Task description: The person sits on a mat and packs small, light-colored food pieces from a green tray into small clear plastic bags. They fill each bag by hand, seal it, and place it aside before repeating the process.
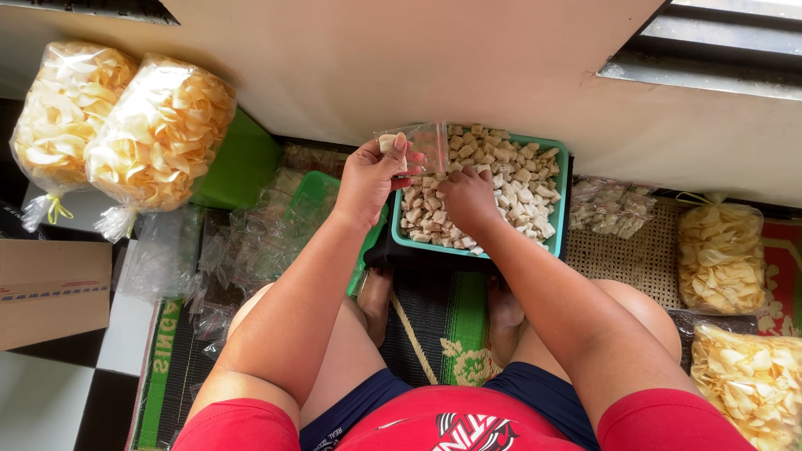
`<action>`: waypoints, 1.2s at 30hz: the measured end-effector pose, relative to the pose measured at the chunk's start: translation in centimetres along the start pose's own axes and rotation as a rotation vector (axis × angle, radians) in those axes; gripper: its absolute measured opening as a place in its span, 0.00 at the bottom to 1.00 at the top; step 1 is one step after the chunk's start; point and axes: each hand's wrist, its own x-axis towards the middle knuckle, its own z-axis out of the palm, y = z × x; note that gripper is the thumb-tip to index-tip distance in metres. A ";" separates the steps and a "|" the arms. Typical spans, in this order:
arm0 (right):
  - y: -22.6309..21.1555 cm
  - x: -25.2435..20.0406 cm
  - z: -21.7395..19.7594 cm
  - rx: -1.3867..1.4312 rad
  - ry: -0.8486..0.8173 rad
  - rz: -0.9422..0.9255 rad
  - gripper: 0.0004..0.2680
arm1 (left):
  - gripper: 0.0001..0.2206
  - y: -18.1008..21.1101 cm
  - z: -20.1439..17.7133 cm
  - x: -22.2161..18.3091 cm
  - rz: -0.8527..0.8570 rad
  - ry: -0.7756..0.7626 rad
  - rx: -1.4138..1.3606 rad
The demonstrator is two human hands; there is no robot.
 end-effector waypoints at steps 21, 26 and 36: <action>1.7 -1.5 -20.2 1.544 0.101 0.478 0.10 | 0.15 -0.3 2.2 -0.8 -0.054 -0.061 0.034; 2.5 -2.2 -19.1 1.587 0.135 0.508 0.10 | 0.16 -1.4 3.0 -0.6 -0.070 -0.091 0.052; 2.6 -2.8 -19.3 1.642 0.147 0.507 0.10 | 0.16 -3.1 3.9 0.2 -0.105 -0.132 0.063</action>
